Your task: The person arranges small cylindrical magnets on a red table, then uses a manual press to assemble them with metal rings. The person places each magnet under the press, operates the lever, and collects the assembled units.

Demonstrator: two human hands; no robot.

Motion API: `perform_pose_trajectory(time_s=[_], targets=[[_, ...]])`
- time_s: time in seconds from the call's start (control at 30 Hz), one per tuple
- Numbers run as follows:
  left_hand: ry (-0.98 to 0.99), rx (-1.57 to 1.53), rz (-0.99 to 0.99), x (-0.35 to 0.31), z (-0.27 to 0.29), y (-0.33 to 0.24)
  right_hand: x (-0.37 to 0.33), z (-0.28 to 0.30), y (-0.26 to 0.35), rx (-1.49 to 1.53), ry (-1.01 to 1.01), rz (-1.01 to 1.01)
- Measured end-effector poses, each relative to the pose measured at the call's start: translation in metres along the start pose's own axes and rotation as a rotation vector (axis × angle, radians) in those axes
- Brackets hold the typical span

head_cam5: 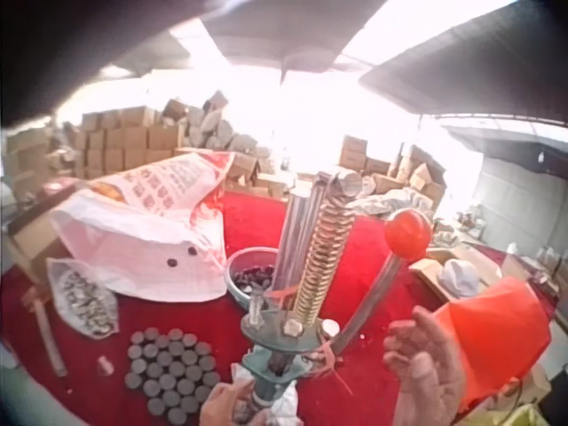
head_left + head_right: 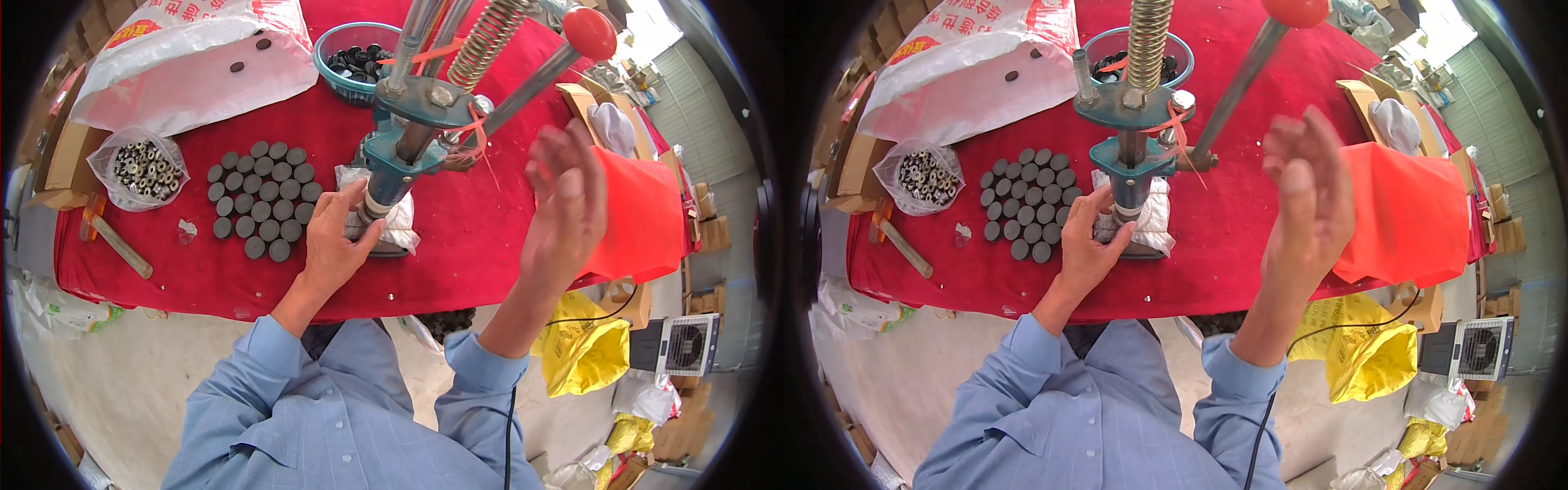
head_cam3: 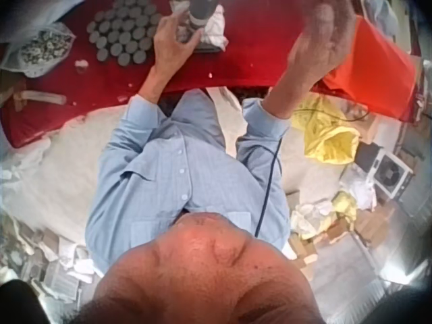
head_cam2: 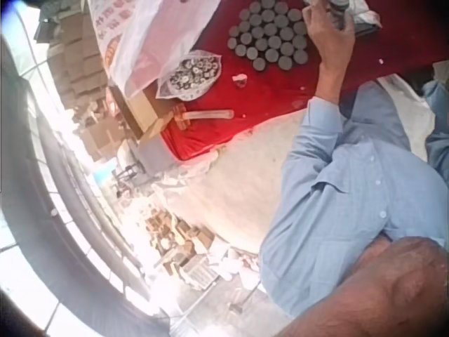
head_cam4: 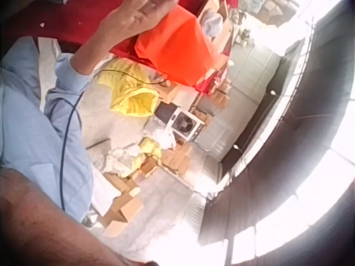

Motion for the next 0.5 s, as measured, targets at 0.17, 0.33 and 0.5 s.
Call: perform_pose_trajectory(time_s=[0.17,0.33,0.5], targets=[[-0.003,-0.013,-0.013,0.0,-0.004,0.003,0.072,-0.055,0.017,0.208,0.04,0.126],[-0.031,-0.032,-0.012,-0.001,-0.002,0.007,0.081,-0.078,0.025,0.426,0.031,-0.009],[-0.031,-0.057,0.04,0.0,0.002,0.011,0.073,-0.07,0.021,0.42,0.101,0.099]])
Point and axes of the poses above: each hand's wrist, its own x-axis towards the middle knuckle, its own z-axis out of the back of the hand, y = z × x, the point moved 7 cm from there along x, towards the middle knuckle, and after that the axes turned 9 degrees about z, right-handed, at the moved point
